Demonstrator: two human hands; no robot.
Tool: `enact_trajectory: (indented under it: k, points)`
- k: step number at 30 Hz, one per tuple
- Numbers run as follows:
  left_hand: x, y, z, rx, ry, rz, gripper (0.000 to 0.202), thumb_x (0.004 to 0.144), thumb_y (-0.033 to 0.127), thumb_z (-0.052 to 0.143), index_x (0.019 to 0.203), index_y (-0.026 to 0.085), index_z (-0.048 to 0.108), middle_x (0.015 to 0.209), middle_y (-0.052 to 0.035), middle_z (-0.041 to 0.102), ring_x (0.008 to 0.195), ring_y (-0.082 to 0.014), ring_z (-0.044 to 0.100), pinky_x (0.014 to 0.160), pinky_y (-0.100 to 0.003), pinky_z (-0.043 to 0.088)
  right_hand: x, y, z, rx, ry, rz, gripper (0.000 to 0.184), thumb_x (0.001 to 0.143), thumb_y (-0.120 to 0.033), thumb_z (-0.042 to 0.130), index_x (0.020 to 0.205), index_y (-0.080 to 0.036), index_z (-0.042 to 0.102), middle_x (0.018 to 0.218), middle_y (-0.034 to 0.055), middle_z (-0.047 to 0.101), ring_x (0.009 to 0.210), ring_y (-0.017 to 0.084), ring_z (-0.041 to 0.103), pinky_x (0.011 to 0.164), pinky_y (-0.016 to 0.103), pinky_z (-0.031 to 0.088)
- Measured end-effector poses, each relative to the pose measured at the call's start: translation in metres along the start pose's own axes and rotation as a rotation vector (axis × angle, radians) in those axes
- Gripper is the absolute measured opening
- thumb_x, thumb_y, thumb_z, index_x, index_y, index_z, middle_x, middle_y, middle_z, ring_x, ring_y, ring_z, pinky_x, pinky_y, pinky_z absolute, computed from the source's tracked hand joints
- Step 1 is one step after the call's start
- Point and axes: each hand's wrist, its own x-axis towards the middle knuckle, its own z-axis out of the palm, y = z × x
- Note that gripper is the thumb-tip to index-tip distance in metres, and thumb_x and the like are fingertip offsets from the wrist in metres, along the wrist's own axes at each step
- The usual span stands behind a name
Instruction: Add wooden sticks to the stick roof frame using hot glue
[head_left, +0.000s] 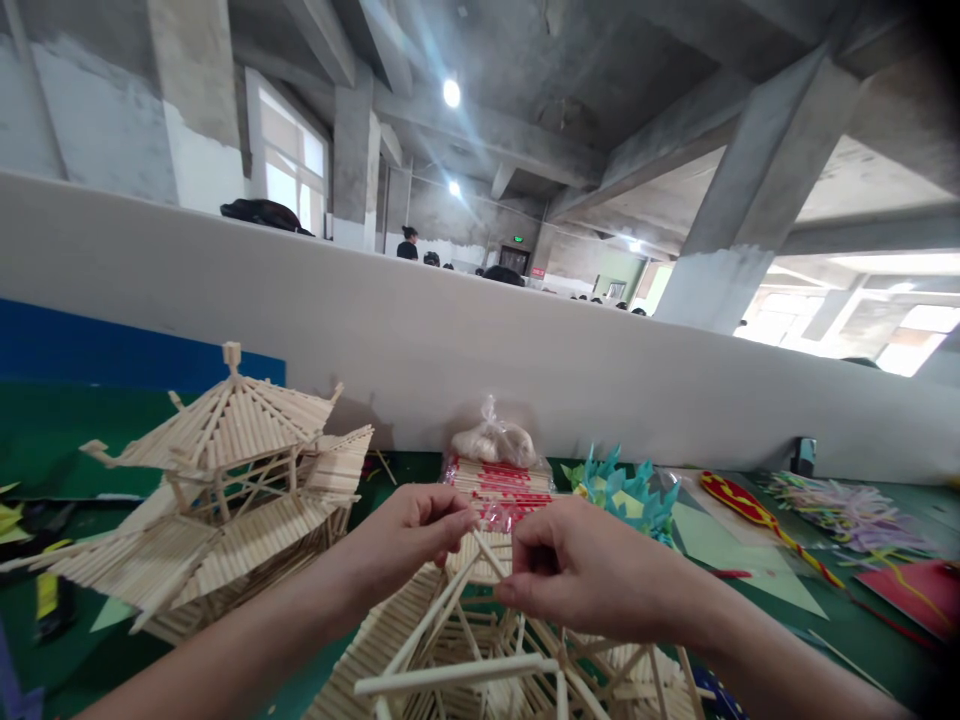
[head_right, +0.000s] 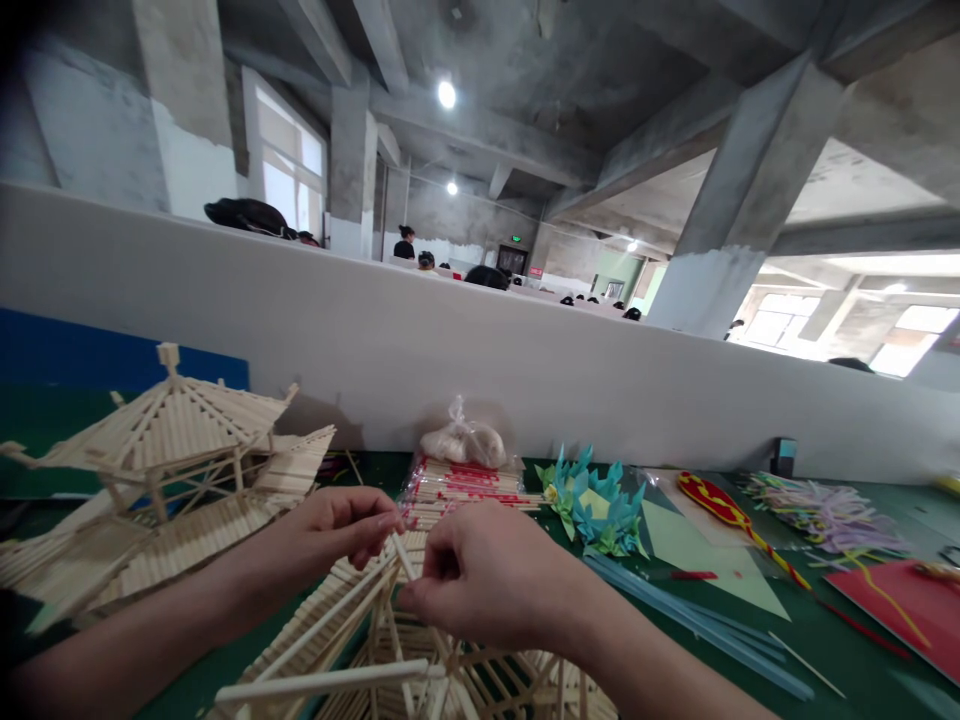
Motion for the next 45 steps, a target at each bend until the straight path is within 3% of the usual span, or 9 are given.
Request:
enact_trajectory:
  k: [5, 8, 11, 18, 22, 27, 34, 39, 45]
  points:
    - [-0.004, 0.012, -0.009, 0.152, 0.07, 0.15, 0.021, 0.079, 0.034, 0.05, 0.081, 0.017, 0.062, 0.072, 0.0006, 0.051, 0.068, -0.0139, 0.046, 0.062, -0.025, 0.035, 0.0, -0.002, -0.002, -0.018, -0.001, -0.004, 0.02, 0.072, -0.029, 0.054, 0.056, -0.018, 0.048, 0.049, -0.0072, 0.041, 0.046, 0.006, 0.036, 0.04, 0.019, 0.025]
    - [-0.007, 0.02, -0.012, 0.347, -0.003, 0.334, 0.016, 0.077, 0.028, 0.053, 0.084, 0.02, 0.065, 0.084, -0.0024, 0.055, 0.08, -0.0169, 0.049, 0.072, -0.028, 0.036, -0.001, -0.002, -0.002, -0.018, -0.009, -0.003, 0.02, 0.072, -0.029, 0.054, 0.056, -0.018, 0.048, 0.049, -0.0073, 0.04, 0.045, 0.006, 0.035, 0.04, 0.02, 0.025]
    - [-0.009, 0.024, -0.011, 0.591, -0.057, 0.468, 0.02, 0.077, 0.02, 0.049, 0.09, 0.022, 0.064, 0.086, -0.0038, 0.056, 0.082, -0.0187, 0.05, 0.073, -0.032, 0.035, -0.001, -0.002, -0.002, -0.016, -0.005, -0.003, 0.02, 0.071, -0.029, 0.054, 0.055, -0.018, 0.047, 0.048, -0.0073, 0.039, 0.045, 0.006, 0.035, 0.041, 0.02, 0.025]
    - [-0.01, 0.031, -0.004, 0.764, -0.074, 0.418, 0.015, 0.072, 0.017, 0.054, 0.08, 0.023, 0.065, 0.085, -0.0032, 0.055, 0.082, -0.0204, 0.049, 0.07, -0.033, 0.033, 0.0, 0.0, -0.003, 0.001, 0.008, -0.036, 0.017, 0.071, -0.025, 0.053, 0.056, -0.019, 0.046, 0.05, -0.0068, 0.04, 0.047, 0.007, 0.037, 0.043, 0.02, 0.027]
    - [-0.012, 0.034, -0.002, 0.641, -0.05, 0.403, 0.02, 0.07, 0.014, 0.053, 0.086, 0.022, 0.064, 0.087, -0.0033, 0.056, 0.085, -0.0207, 0.05, 0.073, -0.033, 0.035, 0.0, 0.0, -0.002, -0.001, 0.008, -0.029, 0.02, 0.072, -0.027, 0.053, 0.056, -0.019, 0.045, 0.05, -0.0067, 0.041, 0.047, 0.007, 0.037, 0.042, 0.02, 0.026]
    - [-0.008, 0.035, -0.007, 0.497, 0.019, 0.252, 0.019, 0.075, 0.019, 0.047, 0.087, 0.016, 0.062, 0.082, -0.0035, 0.06, 0.074, -0.0164, 0.053, 0.068, -0.028, 0.041, -0.001, -0.001, -0.001, -0.019, -0.009, 0.019, 0.021, 0.073, -0.029, 0.053, 0.056, -0.019, 0.046, 0.05, -0.0055, 0.043, 0.047, 0.008, 0.037, 0.041, 0.021, 0.025]
    - [-0.005, 0.037, -0.017, 0.461, -0.064, 0.263, 0.017, 0.074, 0.017, 0.052, 0.082, 0.018, 0.067, 0.082, -0.0012, 0.061, 0.077, -0.014, 0.057, 0.071, -0.024, 0.043, -0.001, -0.002, -0.003, -0.028, -0.008, 0.013, 0.022, 0.072, -0.031, 0.053, 0.055, -0.019, 0.045, 0.049, -0.0063, 0.041, 0.046, 0.007, 0.036, 0.041, 0.021, 0.025]
    - [-0.011, 0.044, -0.016, 0.55, -0.057, 0.286, 0.019, 0.076, 0.018, 0.05, 0.083, 0.021, 0.068, 0.079, -0.0002, 0.058, 0.073, -0.0137, 0.056, 0.068, -0.024, 0.041, -0.003, -0.001, -0.002, -0.015, 0.013, -0.023, 0.02, 0.072, -0.027, 0.052, 0.055, -0.019, 0.044, 0.05, -0.0065, 0.041, 0.047, 0.007, 0.037, 0.042, 0.02, 0.025]
    - [-0.02, 0.045, -0.001, 0.764, -0.01, 0.247, 0.017, 0.073, 0.026, 0.055, 0.084, 0.022, 0.067, 0.077, -0.0041, 0.063, 0.076, -0.0225, 0.055, 0.066, -0.033, 0.036, -0.002, -0.001, -0.002, -0.007, 0.037, -0.047, 0.017, 0.07, -0.023, 0.052, 0.055, -0.019, 0.044, 0.05, -0.0067, 0.04, 0.047, 0.007, 0.036, 0.041, 0.019, 0.025]
